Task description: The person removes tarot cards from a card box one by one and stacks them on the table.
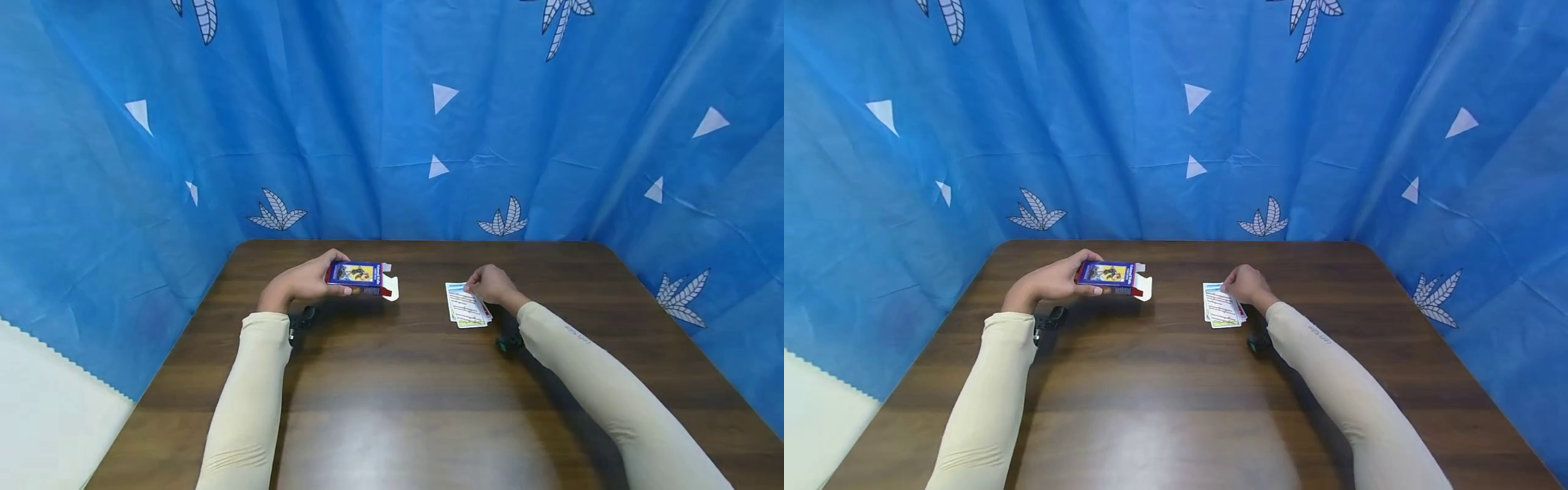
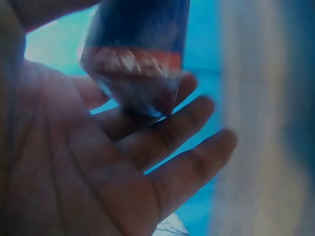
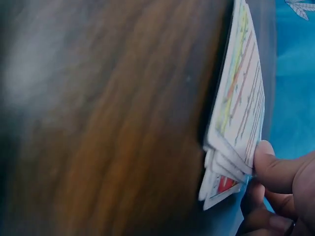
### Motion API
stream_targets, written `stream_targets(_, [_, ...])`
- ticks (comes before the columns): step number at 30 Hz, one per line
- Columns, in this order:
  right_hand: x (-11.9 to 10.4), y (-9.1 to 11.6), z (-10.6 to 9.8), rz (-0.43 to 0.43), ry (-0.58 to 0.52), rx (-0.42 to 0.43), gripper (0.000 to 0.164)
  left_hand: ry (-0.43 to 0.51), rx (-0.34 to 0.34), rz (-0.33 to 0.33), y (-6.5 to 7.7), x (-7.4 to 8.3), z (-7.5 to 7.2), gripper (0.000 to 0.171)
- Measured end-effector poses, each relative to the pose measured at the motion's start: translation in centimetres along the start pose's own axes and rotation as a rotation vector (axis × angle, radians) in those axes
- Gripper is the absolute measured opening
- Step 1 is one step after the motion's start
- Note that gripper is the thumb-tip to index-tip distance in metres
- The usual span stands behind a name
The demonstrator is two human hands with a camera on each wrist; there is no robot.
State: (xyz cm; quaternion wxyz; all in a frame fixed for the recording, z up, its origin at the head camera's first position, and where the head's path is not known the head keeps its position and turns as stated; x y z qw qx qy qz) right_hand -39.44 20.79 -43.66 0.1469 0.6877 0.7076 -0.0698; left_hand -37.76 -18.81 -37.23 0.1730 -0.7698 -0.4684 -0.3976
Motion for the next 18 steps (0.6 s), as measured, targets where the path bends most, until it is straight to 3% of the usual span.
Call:
stream_targets(4, [-0.7, 0.4, -0.1, 0.015, 0.028, 0.028, 0.013, -0.002, -0.019, -0.047, -0.4, -1.9, 1.0, 0.073])
stream_targets(9, [-1.9, 1.5, -1.1, -0.029, 0.018, 0.077, 0.015, -0.033, -0.014, -0.075, -1.3, -3.1, 1.6, 0.072])
stream_targets(14, [-3.6, 3.3, -2.3, -0.149, -0.010, 0.132, 0.022, -0.124, -0.024, -0.080, -2.0, -4.2, 2.2, 0.074])
stream_targets(18, [-5.0, 5.2, -3.0, -0.265, -0.002, 0.124, 0.022, -0.159, 0.008, -0.081, -1.4, -4.9, 2.4, 0.082])
Point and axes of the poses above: each hand's wrist, its own y-axis away from the middle knuckle, its own z-axis out of the palm, x = y × z, the point moved 2 cm from there along -y, towards the middle knuckle, and after that the axes turned 11 degrees about y, right-handed, at the moved point
